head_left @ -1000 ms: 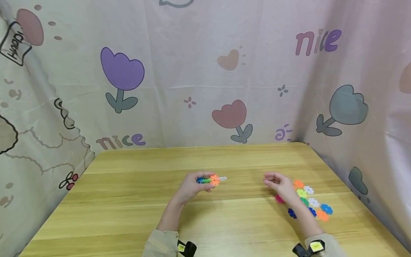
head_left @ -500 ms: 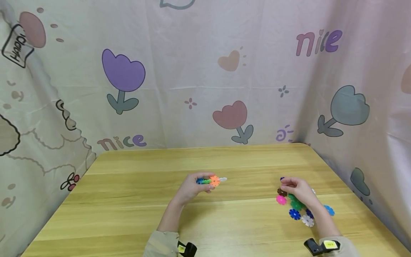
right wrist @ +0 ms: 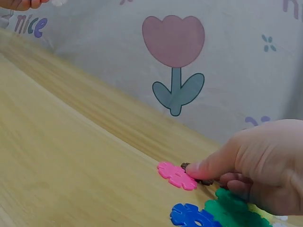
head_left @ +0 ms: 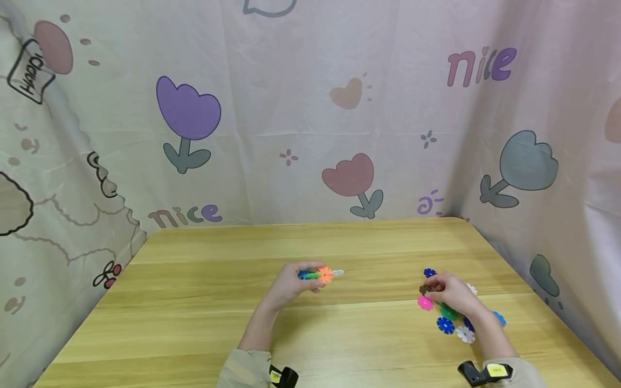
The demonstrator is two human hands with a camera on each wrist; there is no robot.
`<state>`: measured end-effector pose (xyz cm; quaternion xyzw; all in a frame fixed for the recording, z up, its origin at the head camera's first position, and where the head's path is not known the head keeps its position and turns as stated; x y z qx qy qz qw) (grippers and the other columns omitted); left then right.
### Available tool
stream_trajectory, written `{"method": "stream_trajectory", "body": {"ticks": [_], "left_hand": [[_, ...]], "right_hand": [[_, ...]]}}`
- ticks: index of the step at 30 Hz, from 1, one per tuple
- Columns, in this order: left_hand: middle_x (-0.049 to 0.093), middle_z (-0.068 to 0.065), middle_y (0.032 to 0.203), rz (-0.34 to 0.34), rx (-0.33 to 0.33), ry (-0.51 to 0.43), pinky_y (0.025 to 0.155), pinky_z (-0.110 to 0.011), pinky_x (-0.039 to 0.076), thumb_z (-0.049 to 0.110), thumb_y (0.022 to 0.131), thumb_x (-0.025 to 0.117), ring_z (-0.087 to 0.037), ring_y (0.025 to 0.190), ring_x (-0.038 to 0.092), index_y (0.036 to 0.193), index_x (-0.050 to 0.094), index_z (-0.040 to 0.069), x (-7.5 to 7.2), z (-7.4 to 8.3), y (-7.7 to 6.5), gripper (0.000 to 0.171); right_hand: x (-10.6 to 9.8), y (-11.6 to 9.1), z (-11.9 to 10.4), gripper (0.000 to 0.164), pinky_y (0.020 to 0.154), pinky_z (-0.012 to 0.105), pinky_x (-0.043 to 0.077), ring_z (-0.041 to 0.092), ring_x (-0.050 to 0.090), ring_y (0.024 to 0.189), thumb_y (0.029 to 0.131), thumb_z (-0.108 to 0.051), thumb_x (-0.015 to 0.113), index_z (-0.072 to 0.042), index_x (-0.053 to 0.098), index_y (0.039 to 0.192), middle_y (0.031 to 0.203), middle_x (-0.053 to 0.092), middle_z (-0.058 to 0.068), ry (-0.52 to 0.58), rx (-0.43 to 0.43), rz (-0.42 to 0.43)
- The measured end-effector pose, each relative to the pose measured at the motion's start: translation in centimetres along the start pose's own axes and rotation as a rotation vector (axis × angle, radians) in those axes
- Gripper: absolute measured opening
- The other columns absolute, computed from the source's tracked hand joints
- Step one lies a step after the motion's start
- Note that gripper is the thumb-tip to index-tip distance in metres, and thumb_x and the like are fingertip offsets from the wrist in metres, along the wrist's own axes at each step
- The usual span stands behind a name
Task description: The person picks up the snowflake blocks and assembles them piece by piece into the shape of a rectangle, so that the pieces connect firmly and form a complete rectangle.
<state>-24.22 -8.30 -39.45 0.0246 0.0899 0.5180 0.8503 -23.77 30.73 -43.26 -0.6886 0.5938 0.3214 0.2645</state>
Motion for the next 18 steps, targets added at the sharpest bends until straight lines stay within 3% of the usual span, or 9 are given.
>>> {"method": "stream_trajectory", "body": {"ticks": [6,12,18], "left_hand": [[0.064,-0.011,0.091,0.001,-0.003,0.006,0.076,-0.048,0.052,0.003,0.083,0.066,-0.021,0.072,0.062,0.119,0.057,-0.008,0.2,-0.04,0.02,0.039],[0.064,-0.012,0.093,0.0,0.001,0.016,0.073,-0.038,0.054,0.002,0.083,0.066,-0.017,0.071,0.062,0.119,0.057,-0.008,0.19,-0.13,0.07,0.039],[0.064,-0.01,0.094,0.012,-0.006,0.016,0.076,-0.045,0.053,0.004,0.083,0.066,-0.018,0.072,0.062,0.119,0.058,-0.005,0.15,-0.07,0.05,0.038]], "right_hand": [[0.12,0.08,0.06,0.028,0.066,0.031,0.04,0.021,0.045,0.078,0.081,-0.008,0.07,0.004,0.055,0.101,0.088,0.051,0.008,0.039,0.018,-0.023],[0.18,0.08,-0.14,0.024,0.066,0.031,0.04,0.021,0.046,0.077,0.082,-0.005,0.067,0.0,0.051,0.098,0.087,0.051,0.008,0.038,0.046,0.004],[0.01,0.13,-0.62,0.017,0.068,0.033,0.043,0.02,0.051,0.078,0.085,-0.006,0.065,0.001,0.055,0.097,0.086,0.056,0.006,-0.01,0.007,0.06]]}}
Point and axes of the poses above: each hand's wrist, its own y-axis towards the middle knuckle, its own x-axis out of the palm, z = x × y, the point moved 1 cm from there along y, towards the middle knuckle
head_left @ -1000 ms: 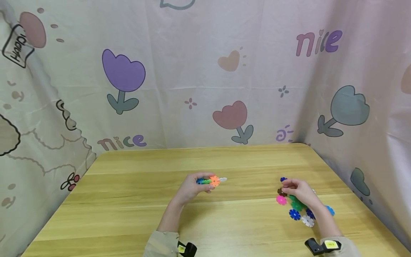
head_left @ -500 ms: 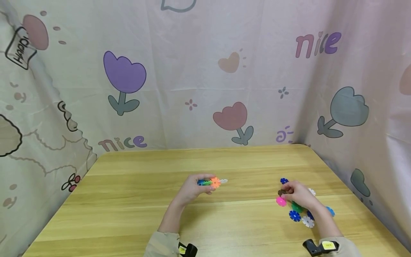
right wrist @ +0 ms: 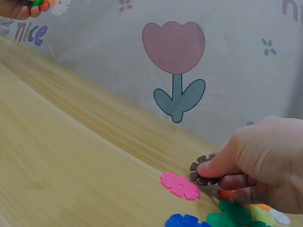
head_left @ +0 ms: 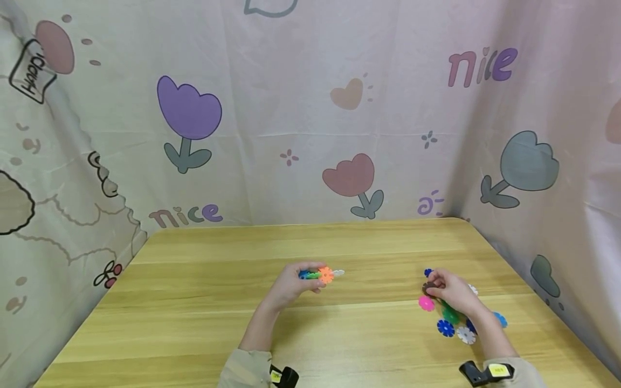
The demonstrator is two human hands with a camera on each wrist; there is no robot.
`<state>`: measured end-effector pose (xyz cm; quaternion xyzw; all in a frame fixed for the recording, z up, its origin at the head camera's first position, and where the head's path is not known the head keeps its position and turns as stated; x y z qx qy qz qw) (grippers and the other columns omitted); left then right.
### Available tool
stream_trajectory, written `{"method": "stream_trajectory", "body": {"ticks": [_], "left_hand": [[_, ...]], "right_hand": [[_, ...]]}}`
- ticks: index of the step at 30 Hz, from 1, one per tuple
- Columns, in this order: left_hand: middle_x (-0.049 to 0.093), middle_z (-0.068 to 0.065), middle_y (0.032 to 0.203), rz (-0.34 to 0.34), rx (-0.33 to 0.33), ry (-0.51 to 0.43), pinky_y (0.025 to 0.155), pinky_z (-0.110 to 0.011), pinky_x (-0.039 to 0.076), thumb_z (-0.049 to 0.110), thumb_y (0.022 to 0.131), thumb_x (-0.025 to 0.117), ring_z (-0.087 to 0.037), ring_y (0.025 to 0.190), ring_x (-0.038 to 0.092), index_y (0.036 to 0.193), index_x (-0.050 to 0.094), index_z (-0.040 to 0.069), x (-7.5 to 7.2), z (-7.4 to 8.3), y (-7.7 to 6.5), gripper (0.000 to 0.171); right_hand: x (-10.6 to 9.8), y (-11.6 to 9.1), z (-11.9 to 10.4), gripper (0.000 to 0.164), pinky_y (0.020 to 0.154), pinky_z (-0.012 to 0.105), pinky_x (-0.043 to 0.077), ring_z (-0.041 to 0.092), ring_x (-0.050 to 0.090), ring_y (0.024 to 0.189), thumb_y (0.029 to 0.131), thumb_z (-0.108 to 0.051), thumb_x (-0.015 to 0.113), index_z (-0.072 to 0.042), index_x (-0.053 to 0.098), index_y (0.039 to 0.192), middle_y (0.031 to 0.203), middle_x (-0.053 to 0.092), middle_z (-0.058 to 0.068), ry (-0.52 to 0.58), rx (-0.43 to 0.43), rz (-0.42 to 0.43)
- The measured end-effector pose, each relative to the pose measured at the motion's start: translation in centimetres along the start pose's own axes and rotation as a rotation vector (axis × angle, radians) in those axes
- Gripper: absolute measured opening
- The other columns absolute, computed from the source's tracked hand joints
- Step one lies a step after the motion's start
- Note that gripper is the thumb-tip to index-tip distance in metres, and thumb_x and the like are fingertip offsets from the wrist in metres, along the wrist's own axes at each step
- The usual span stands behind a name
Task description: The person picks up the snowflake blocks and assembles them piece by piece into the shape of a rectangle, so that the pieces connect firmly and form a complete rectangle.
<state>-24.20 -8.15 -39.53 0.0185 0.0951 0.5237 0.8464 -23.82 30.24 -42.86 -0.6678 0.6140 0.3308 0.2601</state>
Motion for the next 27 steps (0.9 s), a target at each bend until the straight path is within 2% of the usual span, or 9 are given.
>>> {"method": "stream_trajectory", "body": {"ticks": [4,10,14,20,27], "left_hand": [[0.063,-0.011,0.094,0.002,0.004,-0.004,0.077,-0.049,0.051,0.004,0.083,0.067,-0.02,0.073,0.062,0.119,0.058,-0.005,0.0,0.1,0.0,0.039],[0.062,-0.011,0.097,-0.004,-0.001,0.011,0.073,-0.036,0.054,0.003,0.084,0.065,-0.017,0.072,0.062,0.119,0.059,-0.005,0.0,0.2,0.0,0.037],[0.063,-0.012,0.099,-0.011,0.003,0.013,0.073,-0.035,0.054,0.002,0.083,0.065,-0.016,0.072,0.062,0.12,0.058,-0.005,0.0,0.1,0.0,0.038],[0.063,-0.014,0.099,-0.021,0.011,0.011,0.075,-0.042,0.054,0.002,0.083,0.065,-0.015,0.073,0.062,0.121,0.057,-0.007,0.1,0.0,0.0,0.039],[0.063,-0.014,0.1,-0.023,0.007,-0.005,0.076,-0.045,0.053,0.001,0.084,0.064,-0.017,0.074,0.061,0.122,0.055,-0.008,0.1,0.0,0.0,0.04]], "right_hand": [[-0.1,0.2,-0.8,0.016,0.069,0.033,0.045,0.018,0.054,0.08,0.085,-0.009,0.065,0.0,0.059,0.097,0.087,0.06,0.006,-0.01,-0.023,0.042],[0.3,0.8,-2.8,0.014,0.065,0.026,0.047,0.017,0.056,0.08,0.085,-0.009,0.065,-0.001,0.06,0.096,0.087,0.062,0.005,0.043,-0.08,0.062],[1.1,1.4,-4.3,0.015,0.062,0.026,0.05,0.02,0.059,0.078,0.086,-0.007,0.063,0.002,0.058,0.097,0.087,0.063,0.007,0.163,-0.096,0.01],[2.3,2.2,-6.6,0.014,0.053,0.026,0.049,0.027,0.059,0.067,0.09,-0.004,0.057,0.004,0.052,0.1,0.082,0.064,0.015,0.333,-0.106,-0.085],[3.9,2.9,-9.0,0.017,0.053,0.025,0.048,0.022,0.057,0.065,0.093,-0.004,0.053,0.007,0.048,0.105,0.079,0.062,0.02,0.404,-0.156,-0.151]]}}
Point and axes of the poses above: each hand's wrist, its own y-axis towards the middle knuckle, its own x-axis out of the palm, z = x × y, the point moved 1 cm from there along y, towards the middle knuckle
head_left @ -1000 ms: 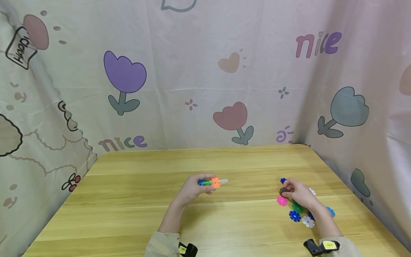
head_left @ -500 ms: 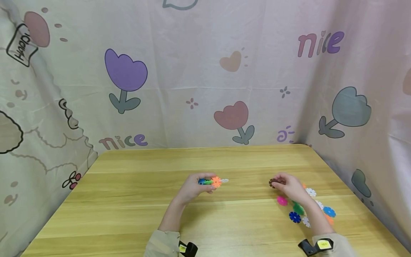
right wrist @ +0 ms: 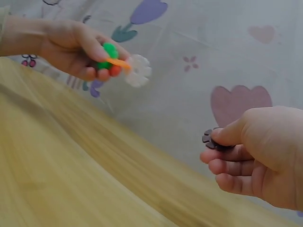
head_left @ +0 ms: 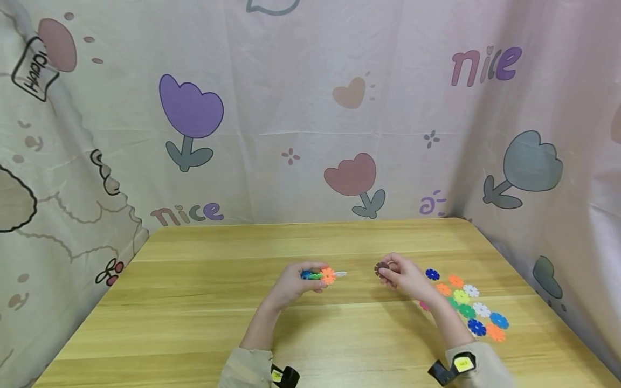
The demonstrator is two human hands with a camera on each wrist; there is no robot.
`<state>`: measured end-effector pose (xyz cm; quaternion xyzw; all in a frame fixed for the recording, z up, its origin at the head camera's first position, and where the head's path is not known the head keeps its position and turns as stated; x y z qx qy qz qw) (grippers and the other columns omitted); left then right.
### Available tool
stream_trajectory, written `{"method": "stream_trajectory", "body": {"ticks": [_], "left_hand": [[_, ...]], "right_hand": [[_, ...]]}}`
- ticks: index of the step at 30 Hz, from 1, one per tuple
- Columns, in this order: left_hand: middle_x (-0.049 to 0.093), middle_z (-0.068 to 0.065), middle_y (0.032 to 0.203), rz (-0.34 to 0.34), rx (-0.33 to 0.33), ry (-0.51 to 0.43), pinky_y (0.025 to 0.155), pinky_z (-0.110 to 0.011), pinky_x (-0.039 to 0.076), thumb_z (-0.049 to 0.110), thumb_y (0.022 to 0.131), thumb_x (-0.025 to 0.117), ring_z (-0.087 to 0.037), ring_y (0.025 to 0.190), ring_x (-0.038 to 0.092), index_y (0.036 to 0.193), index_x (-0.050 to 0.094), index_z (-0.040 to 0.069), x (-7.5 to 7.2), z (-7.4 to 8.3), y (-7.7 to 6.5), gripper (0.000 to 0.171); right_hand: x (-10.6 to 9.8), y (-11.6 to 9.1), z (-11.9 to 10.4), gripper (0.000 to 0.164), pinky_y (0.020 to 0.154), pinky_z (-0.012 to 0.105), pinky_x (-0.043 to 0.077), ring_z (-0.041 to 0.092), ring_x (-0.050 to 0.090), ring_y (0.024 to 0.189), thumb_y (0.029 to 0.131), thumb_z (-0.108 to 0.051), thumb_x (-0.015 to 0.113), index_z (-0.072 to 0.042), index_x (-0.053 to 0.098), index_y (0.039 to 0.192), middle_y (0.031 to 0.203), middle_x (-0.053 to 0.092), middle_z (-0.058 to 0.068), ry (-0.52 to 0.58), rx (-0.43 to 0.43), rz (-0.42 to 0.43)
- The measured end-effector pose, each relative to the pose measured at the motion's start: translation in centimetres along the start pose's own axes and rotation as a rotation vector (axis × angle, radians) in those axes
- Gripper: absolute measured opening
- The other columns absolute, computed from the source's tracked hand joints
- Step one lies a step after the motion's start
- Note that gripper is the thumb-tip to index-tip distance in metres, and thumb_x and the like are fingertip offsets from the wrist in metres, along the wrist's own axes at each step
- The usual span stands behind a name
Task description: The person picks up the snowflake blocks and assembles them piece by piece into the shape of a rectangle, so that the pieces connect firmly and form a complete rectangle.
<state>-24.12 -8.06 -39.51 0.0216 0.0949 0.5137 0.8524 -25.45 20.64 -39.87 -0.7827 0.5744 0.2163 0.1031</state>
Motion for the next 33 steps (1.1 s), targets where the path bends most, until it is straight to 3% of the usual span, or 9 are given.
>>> {"method": "stream_trajectory", "body": {"ticks": [9,14,22,29,33], "left_hand": [[0.064,-0.012,0.095,0.024,-0.013,0.001,0.077,-0.047,0.052,0.003,0.084,0.065,-0.019,0.074,0.062,0.121,0.057,-0.007,0.0,0.2,0.1,0.039],[0.064,-0.013,0.093,0.036,-0.014,-0.015,0.078,-0.05,0.051,0.002,0.084,0.066,-0.032,0.08,0.063,0.119,0.057,-0.007,0.0,0.1,0.0,0.038],[0.065,-0.011,0.092,0.041,-0.016,-0.016,0.077,-0.049,0.051,0.003,0.084,0.066,-0.021,0.074,0.062,0.12,0.056,-0.008,0.1,0.0,0.0,0.039],[0.065,-0.014,0.093,0.035,-0.014,-0.027,0.077,-0.049,0.051,0.001,0.084,0.065,-0.039,0.083,0.061,0.12,0.056,-0.008,0.2,-0.1,0.1,0.038],[0.065,-0.013,0.094,0.034,-0.016,-0.029,0.078,-0.052,0.05,0.002,0.084,0.065,-0.039,0.083,0.062,0.12,0.056,-0.008,0.2,0.0,0.1,0.038]], "right_hand": [[2.5,0.7,-2.1,0.028,0.054,0.028,0.049,0.021,0.056,0.067,0.093,-0.005,0.054,0.007,0.051,0.118,0.078,0.061,0.016,0.037,-0.087,0.001],[3.6,0.8,-3.0,0.033,0.053,0.024,0.048,0.018,0.055,0.063,0.091,-0.004,0.057,0.007,0.051,0.121,0.077,0.062,0.014,0.113,-0.075,0.009],[4.4,1.0,-3.0,0.033,0.053,0.023,0.048,0.011,0.055,0.06,0.089,-0.001,0.058,0.009,0.049,0.119,0.075,0.064,0.012,0.206,-0.029,0.016],[4.7,1.0,-3.0,0.03,0.054,0.028,0.051,0.013,0.058,0.059,0.09,-0.002,0.057,0.01,0.049,0.116,0.076,0.066,0.015,0.244,-0.023,0.014],[4.8,1.0,-3.0,0.029,0.052,0.025,0.05,0.014,0.058,0.059,0.09,-0.003,0.057,0.01,0.048,0.114,0.075,0.066,0.016,0.266,-0.02,0.017]]}}
Point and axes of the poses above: each hand's wrist, its own y-axis towards the middle knuckle, its own x-axis out of the palm, z = x × y, the point moved 1 cm from there along y, towards the middle knuckle
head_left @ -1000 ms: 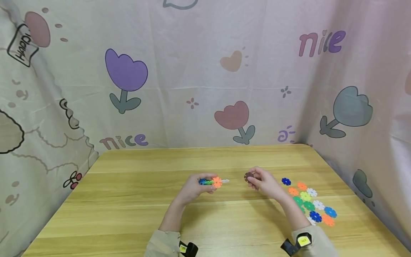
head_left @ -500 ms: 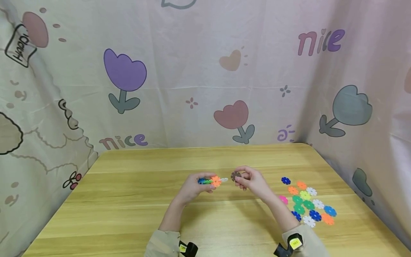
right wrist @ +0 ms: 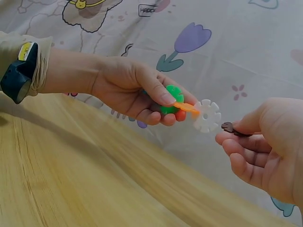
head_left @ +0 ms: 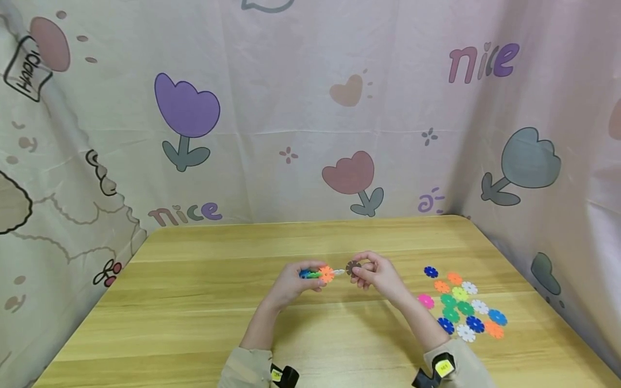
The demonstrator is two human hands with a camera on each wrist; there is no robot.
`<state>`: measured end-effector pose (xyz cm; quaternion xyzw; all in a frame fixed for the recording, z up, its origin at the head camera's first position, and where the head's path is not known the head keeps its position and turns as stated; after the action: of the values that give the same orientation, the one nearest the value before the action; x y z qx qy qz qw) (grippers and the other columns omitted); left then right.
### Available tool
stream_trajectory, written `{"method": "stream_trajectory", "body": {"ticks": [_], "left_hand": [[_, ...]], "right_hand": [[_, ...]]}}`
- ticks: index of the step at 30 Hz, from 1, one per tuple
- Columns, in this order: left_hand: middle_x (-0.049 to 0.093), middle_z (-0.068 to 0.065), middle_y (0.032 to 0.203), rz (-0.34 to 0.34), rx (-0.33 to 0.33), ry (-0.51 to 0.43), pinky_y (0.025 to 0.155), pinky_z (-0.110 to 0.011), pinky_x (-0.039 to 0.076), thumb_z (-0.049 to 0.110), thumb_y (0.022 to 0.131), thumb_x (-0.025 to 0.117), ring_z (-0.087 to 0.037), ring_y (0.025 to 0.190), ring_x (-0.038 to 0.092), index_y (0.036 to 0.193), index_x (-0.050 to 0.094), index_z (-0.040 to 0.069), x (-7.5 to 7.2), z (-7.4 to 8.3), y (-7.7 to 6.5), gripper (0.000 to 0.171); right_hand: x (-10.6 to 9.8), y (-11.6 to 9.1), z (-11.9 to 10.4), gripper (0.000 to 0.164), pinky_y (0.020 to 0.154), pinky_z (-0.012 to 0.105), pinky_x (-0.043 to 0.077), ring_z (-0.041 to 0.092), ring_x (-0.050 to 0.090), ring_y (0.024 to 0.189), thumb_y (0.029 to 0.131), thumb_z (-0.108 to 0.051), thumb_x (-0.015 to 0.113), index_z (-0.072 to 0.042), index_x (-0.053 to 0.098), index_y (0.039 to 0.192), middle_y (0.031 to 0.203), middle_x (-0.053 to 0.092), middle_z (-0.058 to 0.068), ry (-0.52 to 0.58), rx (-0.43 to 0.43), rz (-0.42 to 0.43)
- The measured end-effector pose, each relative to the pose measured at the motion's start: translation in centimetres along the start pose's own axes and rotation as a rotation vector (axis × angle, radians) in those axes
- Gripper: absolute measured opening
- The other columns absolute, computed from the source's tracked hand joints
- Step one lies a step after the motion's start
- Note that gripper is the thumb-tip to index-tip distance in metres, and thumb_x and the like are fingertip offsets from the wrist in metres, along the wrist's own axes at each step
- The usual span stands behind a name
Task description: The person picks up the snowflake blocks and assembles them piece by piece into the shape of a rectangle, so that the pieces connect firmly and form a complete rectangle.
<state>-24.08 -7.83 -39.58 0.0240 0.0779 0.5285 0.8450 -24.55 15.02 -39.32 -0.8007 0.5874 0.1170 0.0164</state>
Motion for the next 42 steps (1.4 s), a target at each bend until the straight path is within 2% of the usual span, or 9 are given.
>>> {"method": "stream_trajectory", "body": {"ticks": [11,23,32,37,42], "left_hand": [[0.065,-0.013,0.094,-0.012,-0.017,0.009,0.078,-0.049,0.051,0.002,0.084,0.065,-0.034,0.083,0.062,0.12,0.057,-0.007,0.1,-0.2,0.1,0.038],[0.066,-0.015,0.093,-0.019,0.005,0.002,0.073,-0.039,0.054,0.001,0.084,0.064,-0.028,0.078,0.063,0.118,0.057,-0.009,0.4,-0.3,0.1,0.036],[0.067,-0.015,0.094,-0.034,0.018,0.021,0.074,-0.041,0.054,0.003,0.084,0.065,-0.038,0.081,0.063,0.118,0.058,-0.009,0.6,-0.3,0.4,0.036],[0.066,-0.015,0.093,-0.029,0.023,0.033,0.073,-0.041,0.054,0.002,0.084,0.064,-0.033,0.077,0.064,0.117,0.057,-0.011,0.6,-0.2,0.4,0.036],[0.066,-0.018,0.096,-0.033,0.026,0.008,0.074,-0.042,0.054,0.0,0.084,0.063,-0.041,0.083,0.062,0.118,0.056,-0.011,0.5,-0.3,0.4,0.036]], "right_hand": [[0.5,-0.2,0.1,0.03,0.053,0.026,0.05,0.013,0.058,0.059,0.088,-0.003,0.058,0.01,0.048,0.114,0.077,0.067,0.016,0.018,0.014,-0.031],[1.1,-0.3,0.4,0.028,0.053,0.026,0.052,0.011,0.058,0.057,0.087,0.003,0.059,0.013,0.049,0.111,0.074,0.066,0.016,0.084,-0.02,0.023],[1.3,-0.4,0.6,0.026,0.053,0.022,0.051,0.01,0.059,0.056,0.086,0.006,0.057,0.015,0.048,0.109,0.07,0.067,0.007,0.164,-0.045,0.042],[1.5,-0.2,0.7,0.026,0.053,0.023,0.051,0.011,0.059,0.056,0.086,0.006,0.057,0.015,0.048,0.109,0.071,0.066,0.01,0.16,-0.048,0.05],[1.6,-0.2,0.7,0.026,0.053,0.023,0.051,0.011,0.058,0.056,0.087,0.006,0.056,0.014,0.048,0.11,0.073,0.065,0.014,0.151,-0.034,0.062]]}}
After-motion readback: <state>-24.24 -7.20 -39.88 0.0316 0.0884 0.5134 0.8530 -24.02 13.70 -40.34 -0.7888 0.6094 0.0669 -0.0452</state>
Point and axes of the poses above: each hand's wrist, its own y-axis towards the middle knuckle, its own x-axis out of the palm, z = x × y, the point moved 1 cm from there along y, towards the middle knuckle
